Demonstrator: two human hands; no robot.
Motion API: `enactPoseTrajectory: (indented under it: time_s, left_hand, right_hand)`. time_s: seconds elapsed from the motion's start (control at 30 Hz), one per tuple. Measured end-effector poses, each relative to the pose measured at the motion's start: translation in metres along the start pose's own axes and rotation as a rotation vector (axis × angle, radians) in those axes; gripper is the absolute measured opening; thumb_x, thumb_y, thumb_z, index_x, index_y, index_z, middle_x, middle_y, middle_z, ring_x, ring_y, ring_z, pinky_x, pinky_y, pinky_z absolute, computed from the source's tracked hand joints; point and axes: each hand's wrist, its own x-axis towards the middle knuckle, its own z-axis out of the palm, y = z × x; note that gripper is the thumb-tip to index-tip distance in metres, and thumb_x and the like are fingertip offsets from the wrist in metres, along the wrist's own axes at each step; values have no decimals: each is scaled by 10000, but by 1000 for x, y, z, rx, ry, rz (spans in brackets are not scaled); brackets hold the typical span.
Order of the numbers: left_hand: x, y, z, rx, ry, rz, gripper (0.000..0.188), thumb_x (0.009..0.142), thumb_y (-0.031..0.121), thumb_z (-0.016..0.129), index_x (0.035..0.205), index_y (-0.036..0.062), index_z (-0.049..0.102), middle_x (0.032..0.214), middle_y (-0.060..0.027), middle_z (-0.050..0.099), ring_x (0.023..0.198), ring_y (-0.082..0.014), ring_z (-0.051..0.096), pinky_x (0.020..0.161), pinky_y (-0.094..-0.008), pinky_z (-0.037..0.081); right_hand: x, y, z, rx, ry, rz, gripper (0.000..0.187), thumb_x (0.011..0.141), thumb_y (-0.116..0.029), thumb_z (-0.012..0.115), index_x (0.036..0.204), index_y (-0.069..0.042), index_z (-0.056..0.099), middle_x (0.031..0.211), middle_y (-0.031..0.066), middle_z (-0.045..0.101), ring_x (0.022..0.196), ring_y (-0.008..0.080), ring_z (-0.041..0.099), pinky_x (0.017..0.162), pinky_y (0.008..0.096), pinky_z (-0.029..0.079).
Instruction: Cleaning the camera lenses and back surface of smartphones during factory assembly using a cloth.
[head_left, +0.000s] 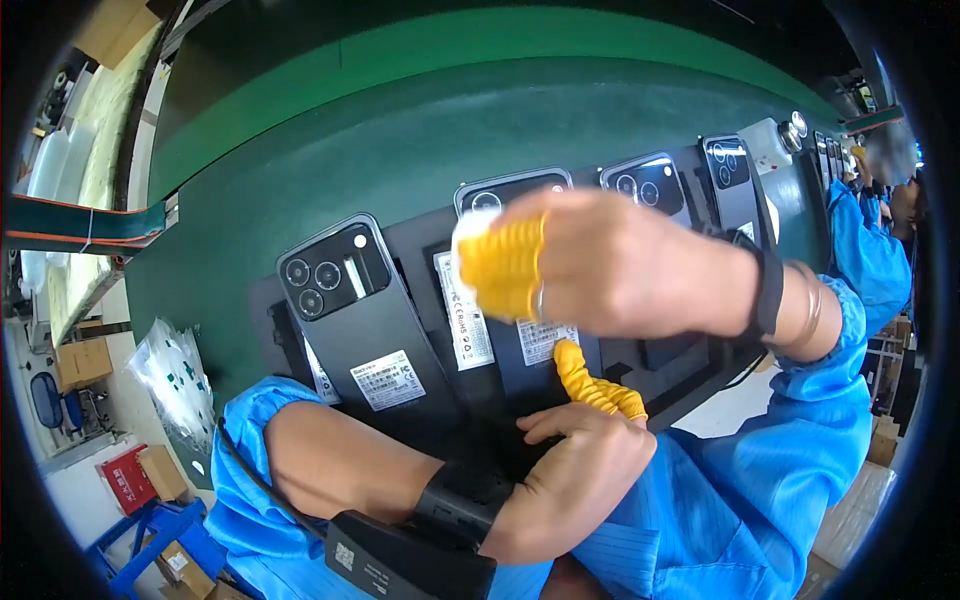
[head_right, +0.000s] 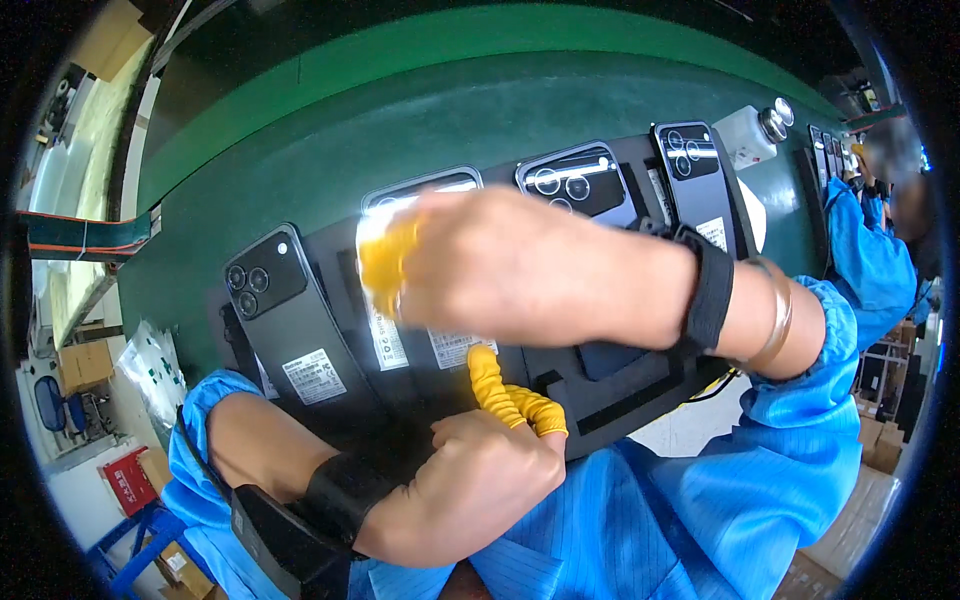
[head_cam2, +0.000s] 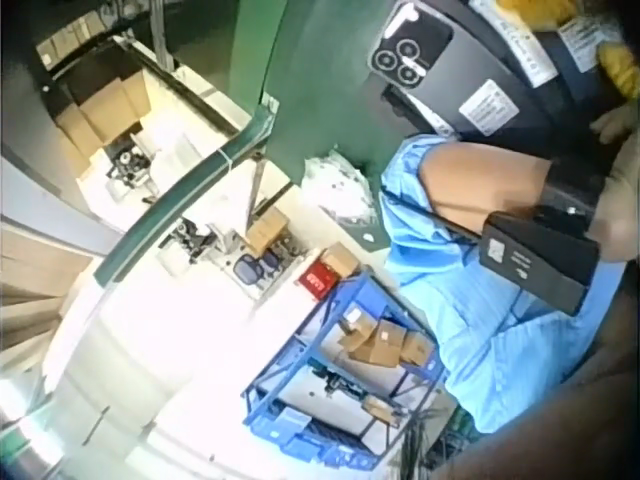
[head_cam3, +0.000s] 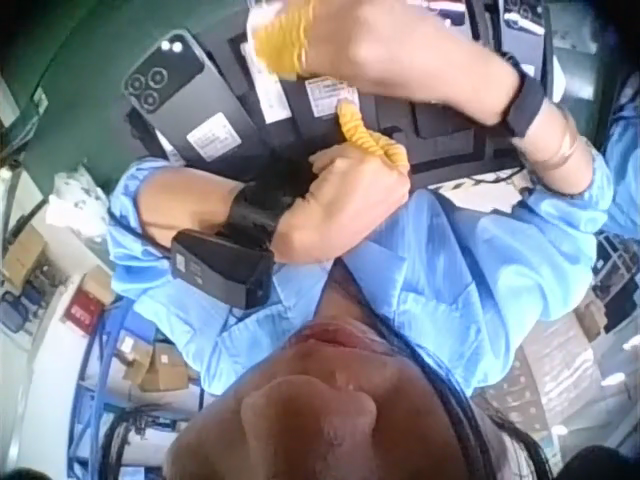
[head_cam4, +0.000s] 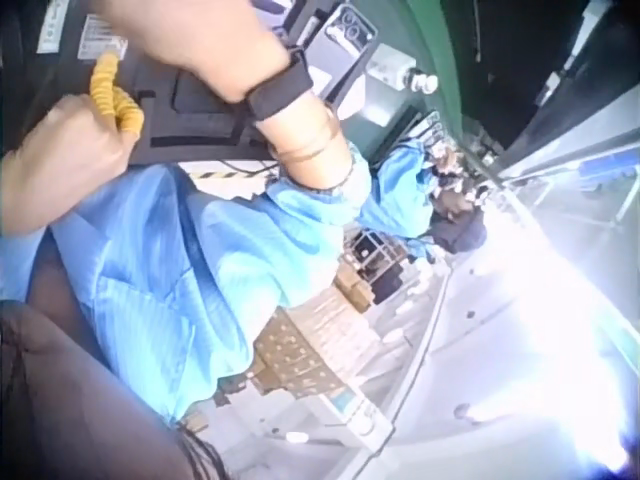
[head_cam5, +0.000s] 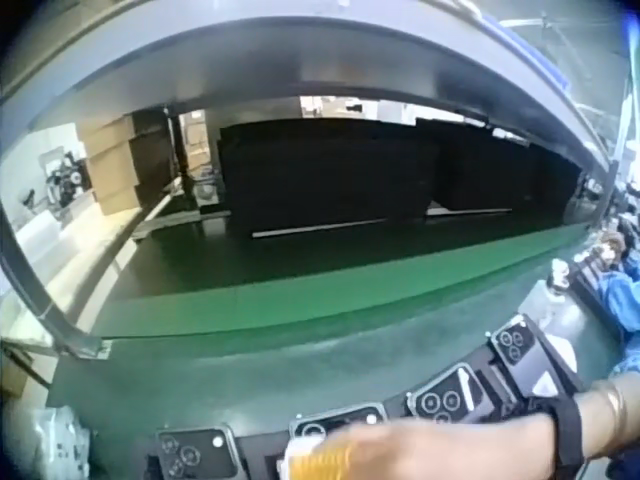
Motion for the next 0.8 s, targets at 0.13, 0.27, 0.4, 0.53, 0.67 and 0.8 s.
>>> enactPoseTrajectory:
  time_s: [0.13,0.27,0.4,0.53,0.67,0.8]
  left_hand:
    - [-1,3,0,-50,28,-19,179,790,239,642,879,102,716,453,-15,515,327,-136,452,307,-287,331]
    - [-1,2,3,-48,37,14,173,781,220,643,878,96,716,457,-21,520,331,-142,457,308,-292,333]
    - [-2,0,2,-65,27,27,176,764,197,639,875,83,714,459,-24,518,339,-135,465,298,-294,300]
    - [-3,-4,-4,-64,48,4,336,880,256,522,749,-2,693,532,-140,622,445,-215,633,390,-288,495]
    - [-1,3,3,-83,16,-26,167,737,193,624,836,88,708,429,-8,490,328,-115,441,293,-288,270]
    - [-1,2,4,-49,46,-19,142,737,199,620,802,105,704,419,-1,477,323,-109,428,295,-288,258]
  right_hand:
    - [3,4,-13,-169,-19,15,71,681,-113,592,695,-45,608,654,98,596,691,243,631,902,389,483]
    - [10,28,-13,-263,124,137,106,674,-35,623,776,-6,628,698,144,632,720,298,640,883,378,489]
    - [4,32,-14,-314,285,145,101,660,-11,626,759,-4,610,710,151,623,742,323,632,834,394,493]
    - [-2,8,-23,-185,18,194,93,639,-59,628,715,-28,584,664,129,590,693,315,606,818,387,480]
    - [-12,2,-37,-283,-59,266,193,648,50,658,825,-19,623,775,98,641,741,304,626,838,423,501]
    - [-9,6,-31,-389,123,345,244,657,39,665,890,-31,649,786,84,643,734,311,619,794,393,498]
